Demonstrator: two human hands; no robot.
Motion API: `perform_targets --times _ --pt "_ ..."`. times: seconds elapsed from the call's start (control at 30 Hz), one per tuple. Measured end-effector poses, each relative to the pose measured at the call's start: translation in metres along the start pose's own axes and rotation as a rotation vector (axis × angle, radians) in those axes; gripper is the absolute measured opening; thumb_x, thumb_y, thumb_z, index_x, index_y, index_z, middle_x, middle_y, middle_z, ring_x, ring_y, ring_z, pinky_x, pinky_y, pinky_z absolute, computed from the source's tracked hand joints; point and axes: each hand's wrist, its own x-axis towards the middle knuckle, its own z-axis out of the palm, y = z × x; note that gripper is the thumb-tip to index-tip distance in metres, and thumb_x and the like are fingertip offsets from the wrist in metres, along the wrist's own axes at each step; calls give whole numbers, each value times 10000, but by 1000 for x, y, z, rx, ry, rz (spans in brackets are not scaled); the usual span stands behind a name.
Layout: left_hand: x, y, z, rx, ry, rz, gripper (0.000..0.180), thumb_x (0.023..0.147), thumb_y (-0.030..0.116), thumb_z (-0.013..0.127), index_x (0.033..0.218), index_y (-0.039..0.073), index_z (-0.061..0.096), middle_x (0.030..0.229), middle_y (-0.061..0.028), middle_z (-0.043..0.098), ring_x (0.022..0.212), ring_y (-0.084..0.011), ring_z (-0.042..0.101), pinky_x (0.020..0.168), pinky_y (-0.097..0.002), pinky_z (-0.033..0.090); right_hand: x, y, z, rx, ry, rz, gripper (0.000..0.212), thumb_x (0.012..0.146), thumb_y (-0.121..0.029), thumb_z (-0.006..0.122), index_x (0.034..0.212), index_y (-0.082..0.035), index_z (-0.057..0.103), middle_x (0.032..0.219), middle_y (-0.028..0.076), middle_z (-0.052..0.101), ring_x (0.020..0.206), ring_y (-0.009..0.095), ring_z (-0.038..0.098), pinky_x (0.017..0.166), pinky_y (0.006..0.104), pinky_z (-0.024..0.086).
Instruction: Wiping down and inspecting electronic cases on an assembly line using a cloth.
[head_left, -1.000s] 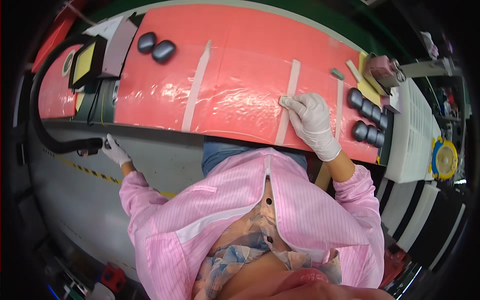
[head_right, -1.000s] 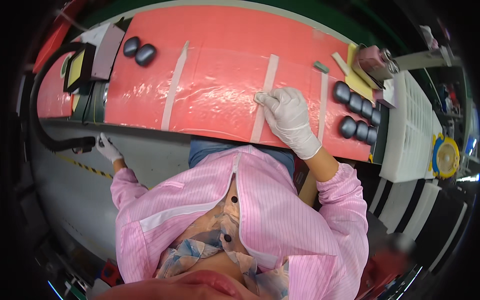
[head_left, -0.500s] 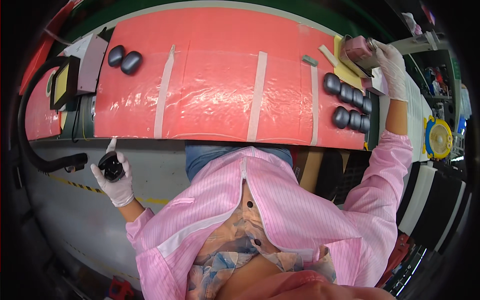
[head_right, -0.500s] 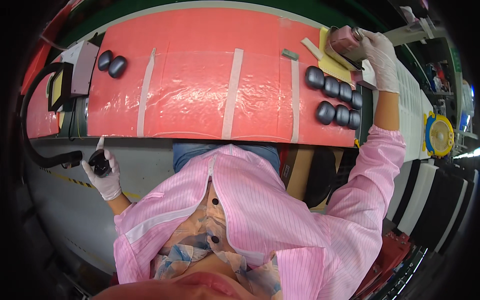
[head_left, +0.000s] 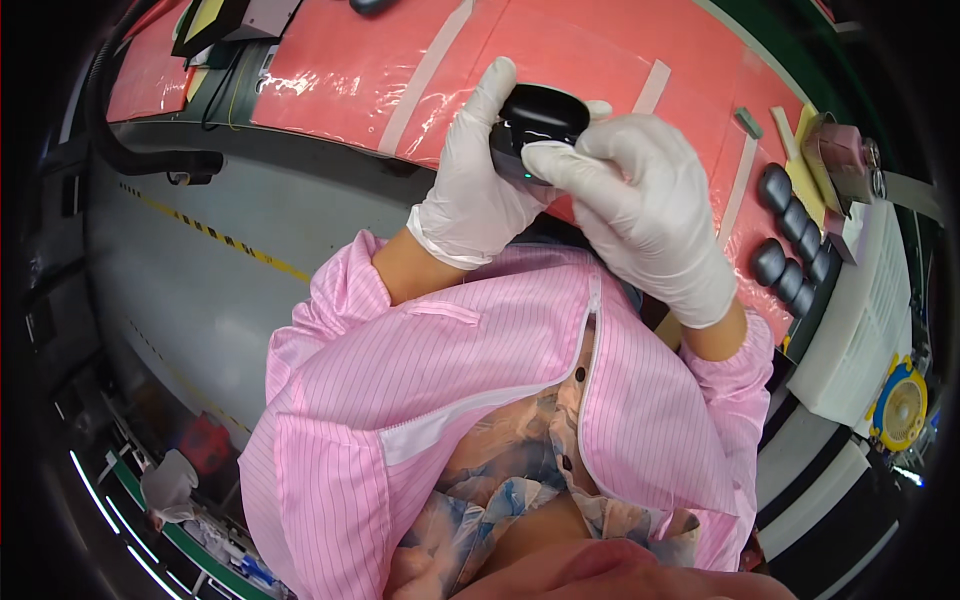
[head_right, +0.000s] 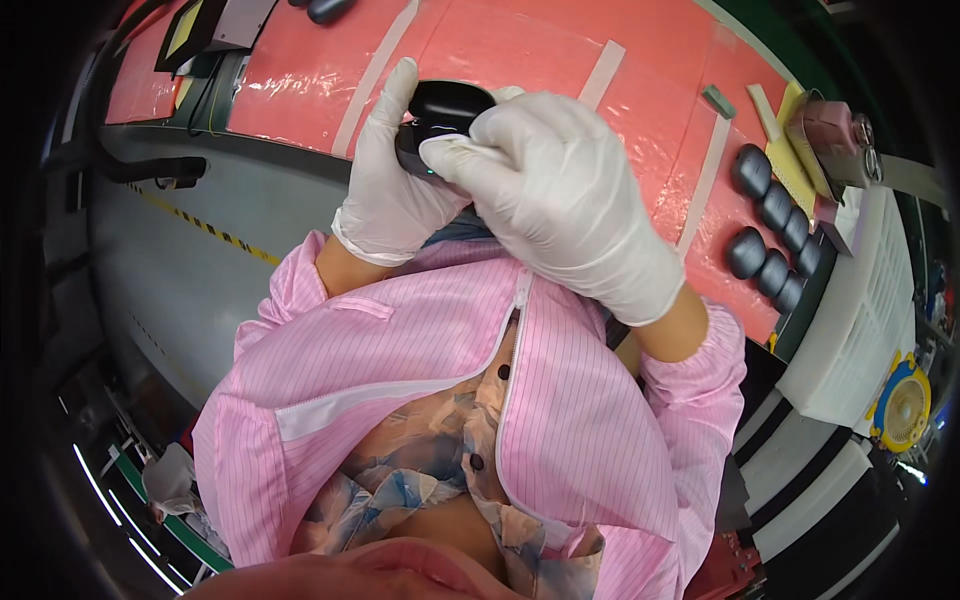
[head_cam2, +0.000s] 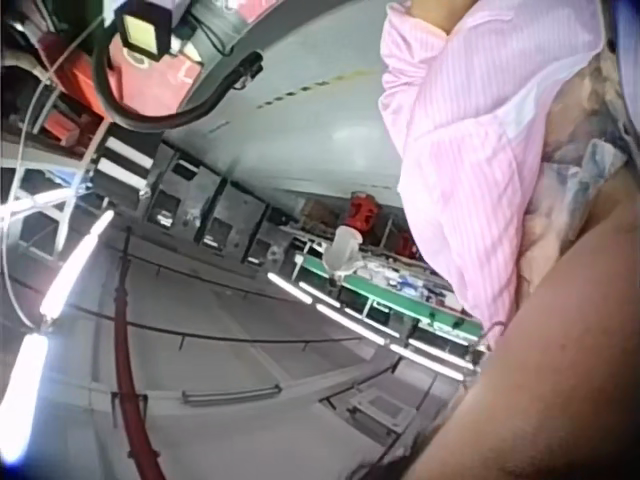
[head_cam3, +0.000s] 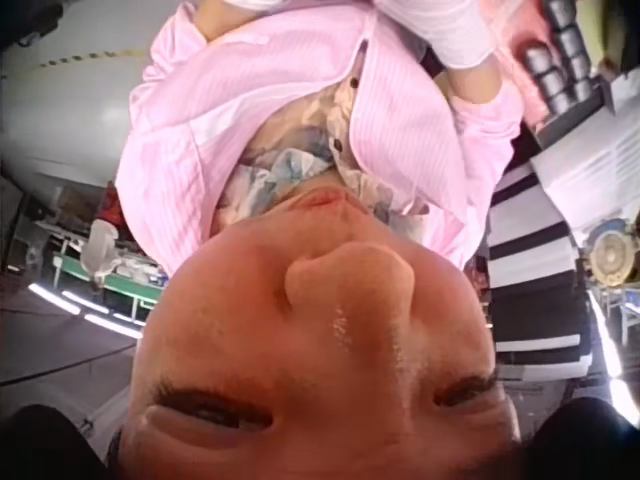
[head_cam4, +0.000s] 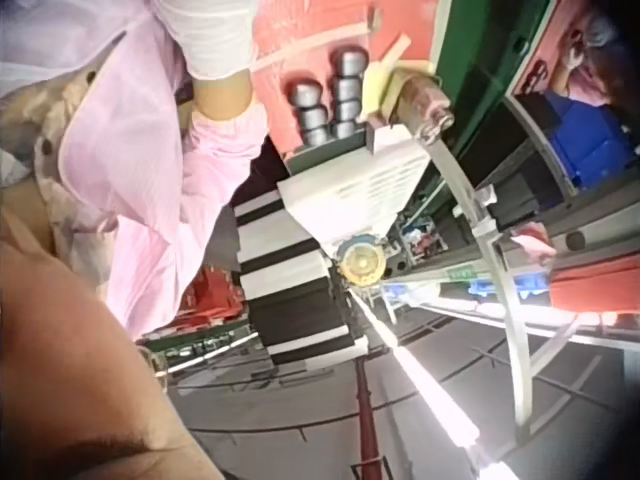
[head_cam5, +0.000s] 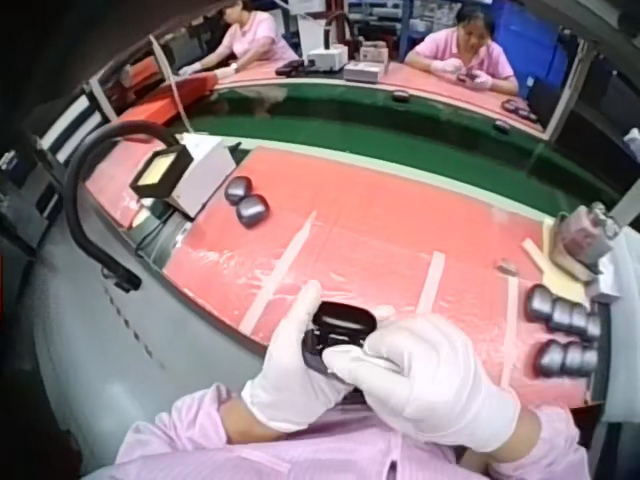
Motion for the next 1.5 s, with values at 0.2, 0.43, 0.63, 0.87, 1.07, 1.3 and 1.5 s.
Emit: perform_targets --times 0.2,0.43,0.63,0.87,1.07,1.3,1.5 --pt "0 0 -24 -21 -202 -135 615 959 504 425 1178 -54 561 1181 -215 600 1118 -320 582 899 -441 540 -20 12 11 -10 115 114 445 661 55 690 1062 -138 715 868 45 613 749 201 587 648 319 485" --pt "-2 -2 -13 -7 -35 -96 638 952 551 397 1033 -38 627 1072 -211 648 995 -313 643 838 -432 552 -19 -3 21 108 122 151 421 655 99 657 998 -135 729 917 40 639 791 206 611 734 325 484" --pt "0 -8 -17 -16 -98 -129 622 978 486 385 1155 -84 561 1197 -253 576 1105 -325 590 892 -454 537 -37 10 30 43 238 252 440 629 64 714 1017 -142 732 847 28 628 771 198 605 680 330 484" --pt "-1 -7 -10 115 -7 -114 596 949 555 398 1001 10 632 922 -129 673 879 -246 661 797 -388 545 -27 -2 21 18 153 123 408 624 43 725 976 -164 736 796 16 591 725 201 574 629 323 462" --pt "-1 -9 -16 35 -20 -275 588 956 540 395 995 0 626 959 -154 663 866 -248 662 799 -415 544 -39 3 26 -50 240 144 349 621 -49 700 936 -198 729 747 -15 549 664 199 536 568 338 407" --pt "4 -7 -13 -172 -300 -327 644 965 538 365 976 -39 652 936 -181 681 879 -262 672 804 -367 561 -37 -19 29 -51 195 102 373 623 35 726 944 -155 750 818 16 588 794 209 603 656 306 459" --pt "3 -6 -8 76 -87 -177 641 959 523 402 1071 -70 622 1016 -210 664 938 -318 665 835 -421 560 -55 10 25 93 265 280 414 662 13 682 1024 -182 731 842 16 624 760 202 584 666 314 474"
